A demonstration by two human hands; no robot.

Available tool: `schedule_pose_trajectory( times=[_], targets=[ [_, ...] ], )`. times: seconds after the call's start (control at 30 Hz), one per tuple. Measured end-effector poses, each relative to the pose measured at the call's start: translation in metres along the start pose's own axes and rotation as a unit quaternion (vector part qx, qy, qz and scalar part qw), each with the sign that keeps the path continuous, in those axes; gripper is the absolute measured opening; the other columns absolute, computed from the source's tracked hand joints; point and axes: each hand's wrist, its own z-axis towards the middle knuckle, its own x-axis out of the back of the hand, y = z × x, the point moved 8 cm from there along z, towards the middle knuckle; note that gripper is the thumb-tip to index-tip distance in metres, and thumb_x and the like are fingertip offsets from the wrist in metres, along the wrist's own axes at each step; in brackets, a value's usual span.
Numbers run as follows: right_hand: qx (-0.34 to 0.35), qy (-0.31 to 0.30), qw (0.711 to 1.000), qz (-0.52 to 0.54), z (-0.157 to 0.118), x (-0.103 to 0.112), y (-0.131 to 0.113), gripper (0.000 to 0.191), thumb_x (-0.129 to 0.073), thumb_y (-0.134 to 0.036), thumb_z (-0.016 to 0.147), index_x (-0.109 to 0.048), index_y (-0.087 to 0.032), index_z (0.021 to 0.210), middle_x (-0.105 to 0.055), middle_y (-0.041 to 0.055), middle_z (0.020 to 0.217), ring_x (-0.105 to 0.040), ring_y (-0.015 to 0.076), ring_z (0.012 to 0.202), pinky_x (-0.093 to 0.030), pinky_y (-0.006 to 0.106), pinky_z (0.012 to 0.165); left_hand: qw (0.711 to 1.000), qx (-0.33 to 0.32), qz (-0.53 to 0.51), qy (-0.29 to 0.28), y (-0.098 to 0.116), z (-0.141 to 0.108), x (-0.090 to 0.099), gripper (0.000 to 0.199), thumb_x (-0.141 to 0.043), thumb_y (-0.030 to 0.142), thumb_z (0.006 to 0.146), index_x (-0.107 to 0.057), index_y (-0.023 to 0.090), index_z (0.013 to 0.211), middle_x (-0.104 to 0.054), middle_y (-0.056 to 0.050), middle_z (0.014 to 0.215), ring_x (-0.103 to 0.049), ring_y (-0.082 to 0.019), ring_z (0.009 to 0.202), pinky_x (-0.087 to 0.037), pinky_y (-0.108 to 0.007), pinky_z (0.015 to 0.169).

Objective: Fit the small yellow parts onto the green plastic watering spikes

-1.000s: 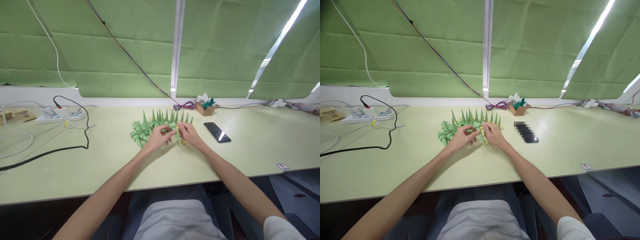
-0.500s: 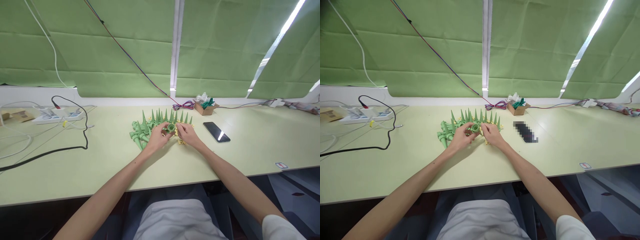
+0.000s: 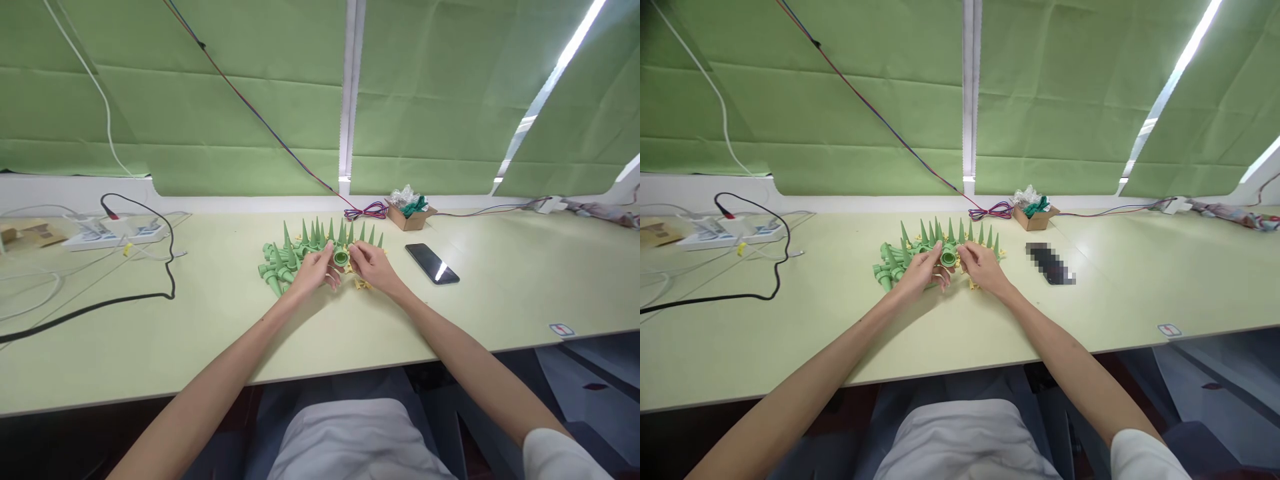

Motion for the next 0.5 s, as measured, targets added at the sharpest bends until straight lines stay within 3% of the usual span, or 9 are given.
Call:
schedule_pose_trajectory(
  times=[0.13, 0.33, 0.5],
  targets=[
    [-0.005, -0.012, 1.0, 0.002, -0.0005, -0.0025, 0.0009, 0.045, -0.039, -0.054, 0.099, -0.046, -0.021, 0.068, -0.05, -0.0023, 0.058, -0.042, 0.0115, 0.052, -0.035, 0.026, 0.055, 0.999, 0.023, -0.018, -0.031, 0.0002, -0.0035, -0.0059, 0.054, -0.061, 0.065, 0.079, -0.056, 0.013, 0.072, -0.066, -0.011, 0.079, -0.06, -0.014, 0.051, -0.047, -0.027, 0.043],
    [-0.008, -0.023, 1.0, 0.015, -0.0016, -0.0042, -0.0001, 0.042, -0.039, -0.054, 0.098, -0.047, -0.021, 0.074, -0.052, -0.0022, 0.06, -0.044, 0.0117, 0.051, -0.035, 0.026, 0.054, 1.0, -0.006, -0.016, -0.021, 0.0046, -0.0038, -0.0026, 0.044, -0.067, 0.057, 0.078, -0.063, 0.013, 0.082, -0.061, -0.005, 0.08, -0.06, -0.014, 0.052, -0.046, -0.026, 0.041],
    [0.006, -0.025, 1.0, -0.007, -0.0015, -0.0037, -0.002, 0.043, -0.036, -0.055, 0.099, -0.046, -0.022, 0.073, -0.051, -0.0026, 0.059, -0.044, 0.0121, 0.051, -0.036, 0.026, 0.056, 0.999, -0.035, 0.015, -0.02, 0.0093, -0.0049, -0.0005, 0.04, -0.067, 0.055, 0.078, -0.061, 0.015, 0.08, -0.057, -0.001, 0.072, -0.06, -0.014, 0.053, -0.047, -0.025, 0.042]
  ],
)
